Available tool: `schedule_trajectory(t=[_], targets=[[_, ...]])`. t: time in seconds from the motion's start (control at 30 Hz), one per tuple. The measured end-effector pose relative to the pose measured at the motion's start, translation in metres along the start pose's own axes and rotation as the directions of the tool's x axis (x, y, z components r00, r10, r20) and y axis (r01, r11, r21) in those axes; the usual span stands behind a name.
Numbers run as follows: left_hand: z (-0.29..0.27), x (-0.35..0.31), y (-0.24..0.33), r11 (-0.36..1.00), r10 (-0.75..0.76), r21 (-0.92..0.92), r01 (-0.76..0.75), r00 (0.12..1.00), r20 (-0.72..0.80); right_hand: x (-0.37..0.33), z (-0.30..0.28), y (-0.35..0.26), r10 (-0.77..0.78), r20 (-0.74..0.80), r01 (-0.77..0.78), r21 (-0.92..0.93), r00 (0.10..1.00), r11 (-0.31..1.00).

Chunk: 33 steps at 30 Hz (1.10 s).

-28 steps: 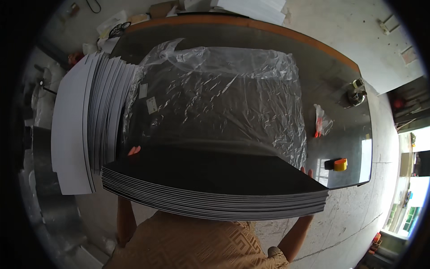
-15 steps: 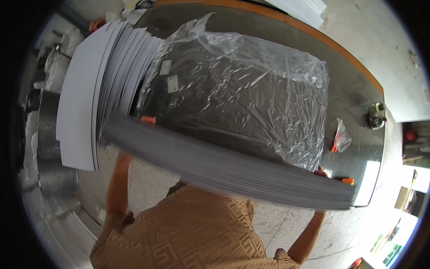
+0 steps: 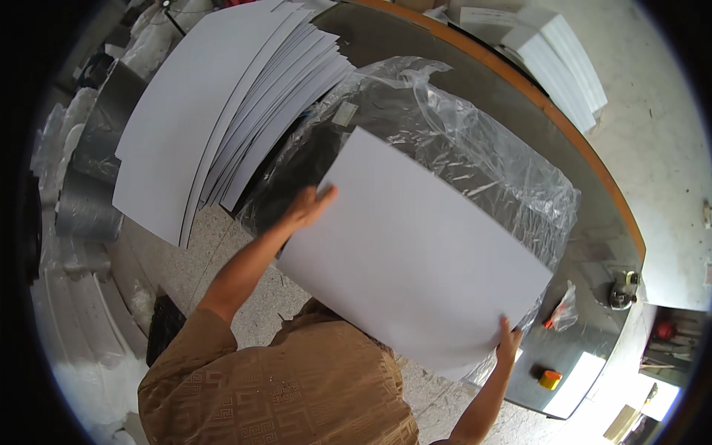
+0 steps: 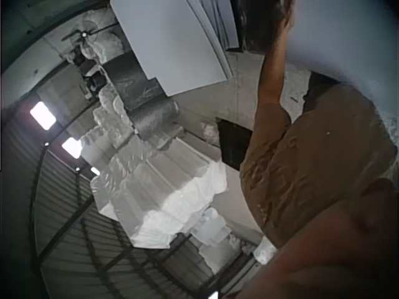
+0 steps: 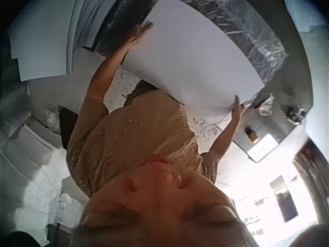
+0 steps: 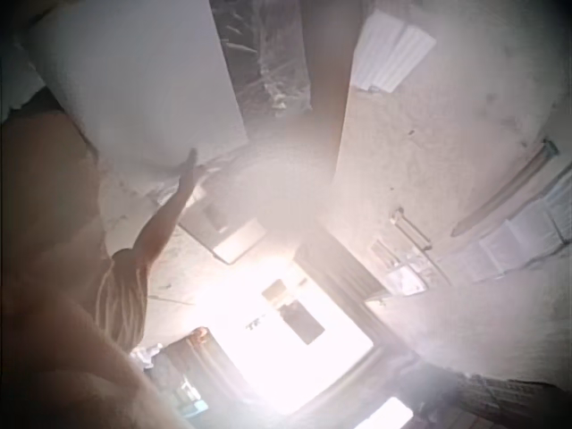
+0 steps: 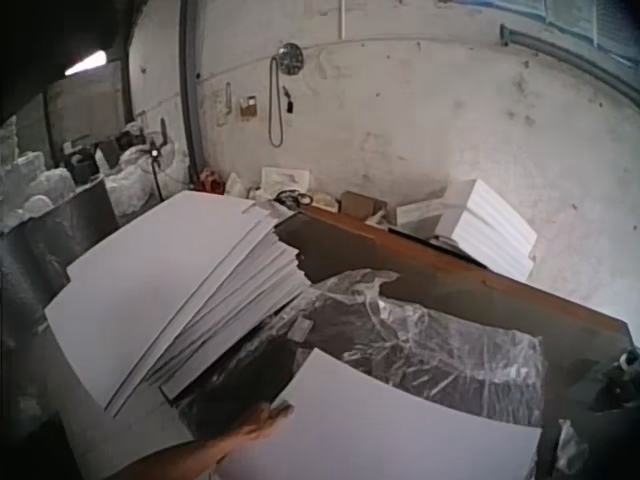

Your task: The person stacks a large number of white rectangular panels on a table, aligning them carefully. They then cover the stack with a clear plastic sheet and secure it using a tape dispenser and yellow tape.

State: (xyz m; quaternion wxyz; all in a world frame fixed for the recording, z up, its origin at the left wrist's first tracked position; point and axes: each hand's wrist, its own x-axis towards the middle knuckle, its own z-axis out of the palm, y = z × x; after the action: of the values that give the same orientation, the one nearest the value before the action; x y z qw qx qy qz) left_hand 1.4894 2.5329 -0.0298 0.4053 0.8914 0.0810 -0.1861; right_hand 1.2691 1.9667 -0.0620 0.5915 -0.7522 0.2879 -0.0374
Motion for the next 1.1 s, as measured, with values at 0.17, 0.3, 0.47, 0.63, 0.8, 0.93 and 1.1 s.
schedule_trajectory(t=[0.17,0.3,0.47,0.63,0.8,0.93,1.1], targets=[[0.031,0.004,-0.044,1.0,-0.019,0.0,0.019,0.989,-0.146,-0.032,0.015,0.018,0.138,0.034,-0.141,0.137,0.99,0.98],[0.025,0.032,-0.027,0.99,-0.079,0.107,0.089,0.992,-0.095,-0.018,0.003,0.029,0.402,-0.103,-0.405,-0.007,0.91,0.914],[0.019,0.056,-0.05,0.999,0.02,0.041,-0.018,0.998,-0.065,0.001,0.025,-0.028,0.179,-0.011,-0.17,-0.383,0.984,0.908],[0.009,0.03,-0.102,0.922,-0.207,0.33,0.203,0.978,-0.024,-0.061,0.027,0.052,0.134,-0.199,-0.222,-0.529,0.971,0.819],[0.03,-0.023,-0.124,0.973,-0.188,-0.134,0.187,0.982,0.001,-0.09,0.048,0.036,0.259,-0.141,-0.295,-0.471,0.956,0.831],[0.048,-0.038,-0.119,0.982,-0.17,-0.099,0.161,0.981,-0.089,-0.084,0.047,0.063,0.287,-0.149,-0.323,-0.38,0.946,0.867],[0.04,-0.052,-0.101,0.986,-0.078,-0.153,0.058,0.989,-0.124,-0.08,0.035,0.062,0.152,-0.112,-0.189,-0.565,0.982,0.803]])
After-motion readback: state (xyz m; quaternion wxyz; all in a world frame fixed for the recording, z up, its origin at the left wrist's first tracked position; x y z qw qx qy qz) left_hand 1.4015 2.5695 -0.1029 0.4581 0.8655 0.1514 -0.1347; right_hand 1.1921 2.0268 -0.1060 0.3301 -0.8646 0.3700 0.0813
